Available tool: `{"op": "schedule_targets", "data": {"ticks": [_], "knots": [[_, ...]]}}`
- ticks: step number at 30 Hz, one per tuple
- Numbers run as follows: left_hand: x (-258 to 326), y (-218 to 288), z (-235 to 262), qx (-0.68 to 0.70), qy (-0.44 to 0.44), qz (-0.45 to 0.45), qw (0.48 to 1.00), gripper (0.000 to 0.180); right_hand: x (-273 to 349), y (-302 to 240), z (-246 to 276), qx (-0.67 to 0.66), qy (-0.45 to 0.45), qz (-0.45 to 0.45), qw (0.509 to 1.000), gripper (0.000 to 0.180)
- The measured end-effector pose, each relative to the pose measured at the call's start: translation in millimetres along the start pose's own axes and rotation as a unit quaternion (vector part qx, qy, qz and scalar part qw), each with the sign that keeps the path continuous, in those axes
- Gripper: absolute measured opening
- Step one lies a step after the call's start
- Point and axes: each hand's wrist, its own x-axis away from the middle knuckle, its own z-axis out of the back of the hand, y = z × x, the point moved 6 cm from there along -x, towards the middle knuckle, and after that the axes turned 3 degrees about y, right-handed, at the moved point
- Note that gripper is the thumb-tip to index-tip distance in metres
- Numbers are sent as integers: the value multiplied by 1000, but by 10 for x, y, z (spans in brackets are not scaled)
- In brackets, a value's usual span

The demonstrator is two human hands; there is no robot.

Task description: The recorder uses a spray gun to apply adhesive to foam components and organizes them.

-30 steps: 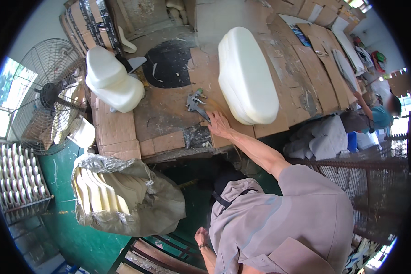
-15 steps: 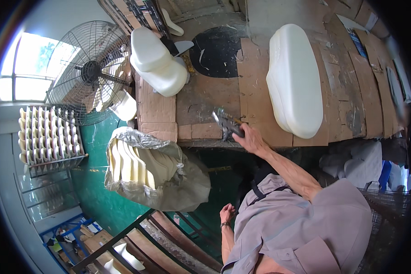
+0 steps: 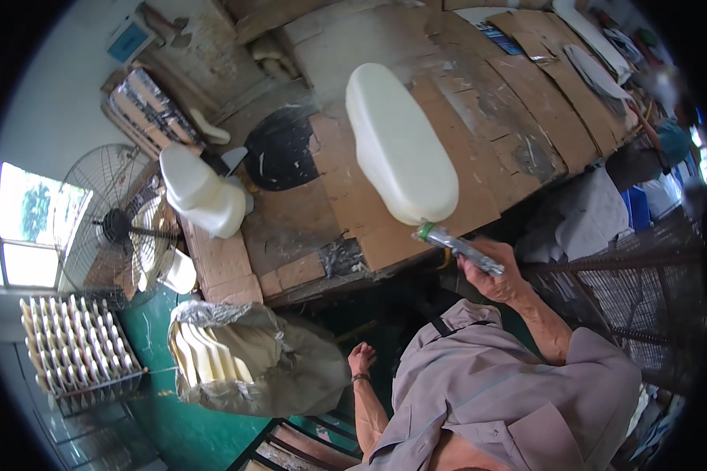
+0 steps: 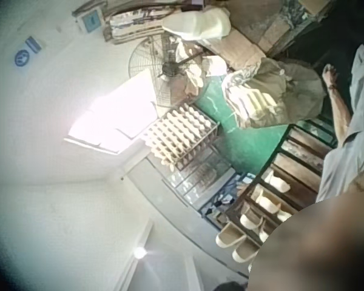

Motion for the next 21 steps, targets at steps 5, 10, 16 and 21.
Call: {"op": "schedule_targets", "data": {"ticks": [5, 10, 16, 21], "knots": [[161, 551, -719, -21, -39, -69, 997, 38, 131, 24, 843, -45, 119, 9, 992, 42], [843, 1595, -2231, 26, -185, -193, 963, 50, 190, 244, 1346, -270, 84, -125, 951, 68], [1274, 2562, -3422, 104, -187, -298, 930, 64, 192, 470, 1685, -198, 70, -95, 973, 59], [1210, 2648, -3672, 116, -166, -326, 923, 55, 123, 486, 1952, -104, 65, -32, 992, 59]]}}
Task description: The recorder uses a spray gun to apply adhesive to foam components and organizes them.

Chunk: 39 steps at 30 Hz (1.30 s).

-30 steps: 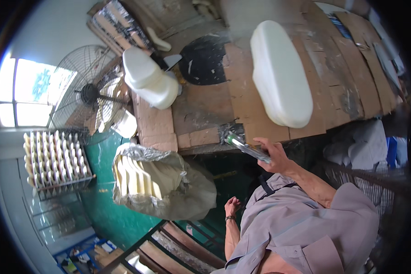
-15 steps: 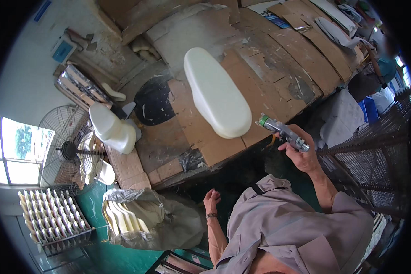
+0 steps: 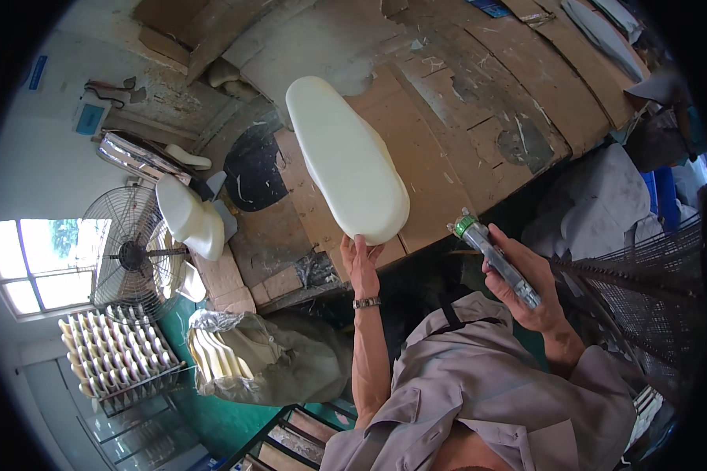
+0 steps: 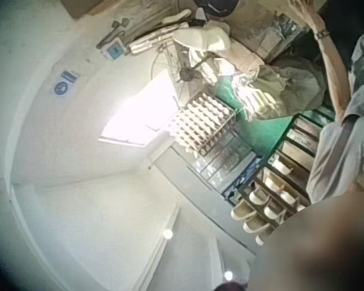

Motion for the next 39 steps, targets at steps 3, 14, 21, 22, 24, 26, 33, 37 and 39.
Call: {"op": "schedule_targets", "data": {"ticks": [3, 14, 21, 22, 24, 26, 33, 37, 39], "knots": [[-9, -91, 1, 18, 6, -4, 1000, 48, -54, -18, 97, 4, -25, 38, 999, 58], [227, -319, 269, 63, -19, 66, 996, 47, 15, -66, 364, 18, -1, 85, 996, 58], [603, -1153, 1399, -104, 77, 196, 972, 52, 125, -38, 440, 41, -12, 60, 997, 58], [708, -1311, 1626, -127, 108, 225, 960, 49, 144, -12, 451, 40, -14, 61, 997, 58], [924, -1609, 1962, -139, 134, 263, 945, 50, 205, -29, 466, 48, -13, 71, 996, 57], [1205, -1861, 2273, -150, 166, 301, 927, 51, 218, -39, 520, 59, 13, 59, 996, 56], [1773, -2266, 2725, -279, 150, 354, 880, 55, 377, 46, 630, 60, -21, 25, 998, 55], [1708, -2286, 2672, -212, 162, 361, 893, 58, 458, 59, 653, 47, -16, 37, 998, 56], [1575, -2169, 2448, -209, 151, 346, 902, 60, 483, 85, 683, 48, -39, 42, 997, 56]]}}
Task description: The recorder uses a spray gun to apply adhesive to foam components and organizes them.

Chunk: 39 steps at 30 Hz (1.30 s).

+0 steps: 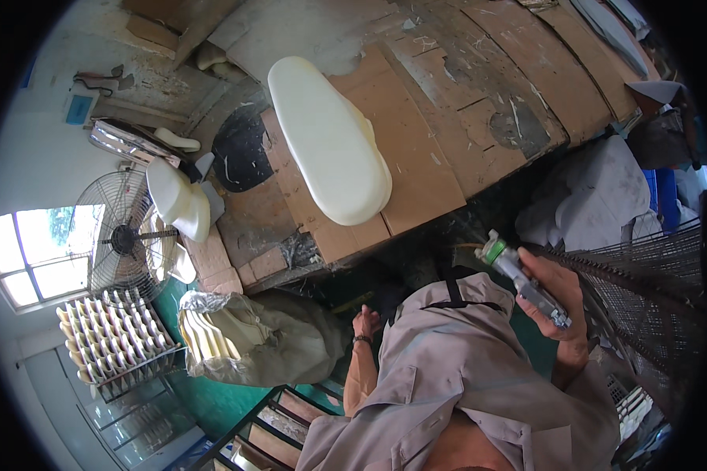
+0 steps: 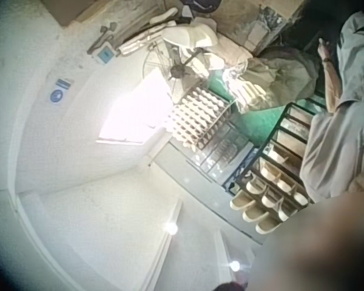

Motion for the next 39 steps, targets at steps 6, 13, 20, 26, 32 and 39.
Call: {"op": "schedule_targets", "data": {"ticks": [6, 13, 20, 26, 32, 39], "knots": [[206, 962, -438, 67, -28, -123, 990, 54, 83, 15, 57, 15, 13, -33, 999, 55], [697, 2059, -961, 198, -118, -233, 945, 53, 140, 57, 139, 6, -35, -15, 999, 62], [896, 2577, -1117, 272, -141, -278, 910, 59, 239, 158, 245, -12, -51, -7, 999, 60], [924, 2694, -1170, 292, -149, -279, 903, 58, 211, 120, 268, -33, -68, -15, 997, 62], [973, 2779, -1209, 307, -151, -280, 897, 56, 224, 137, 338, -43, -86, -66, 993, 63], [1000, 2850, -1296, 326, -173, -261, 892, 54, 145, 186, 422, 68, 1, -30, 997, 56]]}}
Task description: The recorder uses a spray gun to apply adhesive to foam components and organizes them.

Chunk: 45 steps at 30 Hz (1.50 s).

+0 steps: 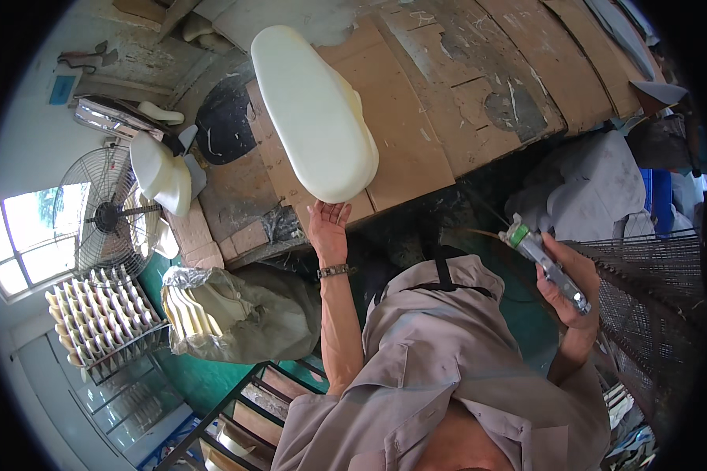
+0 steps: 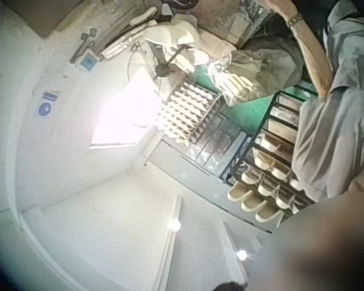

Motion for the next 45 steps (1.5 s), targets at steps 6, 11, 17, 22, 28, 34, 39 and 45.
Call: {"op": "schedule_targets", "data": {"ticks": [6, 11, 17, 22, 28, 34, 39, 45], "knots": [[-51, 28, 11, 22, -16, -5, 1000, 55, -114, -50, -89, -33, -4, 11, 999, 56], [-56, 34, -24, 32, -27, -6, 999, 55, -104, -144, -144, -90, -120, 37, 988, 55], [-73, 5, -20, 37, -37, -2, 999, 57, -114, -149, -101, -100, -112, 21, 988, 61], [-72, -1, 28, 45, -36, -7, 998, 58, -120, -102, -17, -35, -56, 2, 998, 57], [-85, 34, -47, 46, -42, -12, 998, 53, -42, -60, 43, 9, 55, -62, 997, 54], [-168, 84, -171, 65, -88, -2, 994, 46, -52, -246, -79, 3, 17, -65, 998, 52], [-214, 168, -208, 80, -136, -2, 987, 36, -105, -412, -406, -53, 24, -85, 995, 53], [-278, 352, -576, 77, -213, 24, 974, 45, -219, -628, -910, -49, 16, -66, 997, 50]]}}
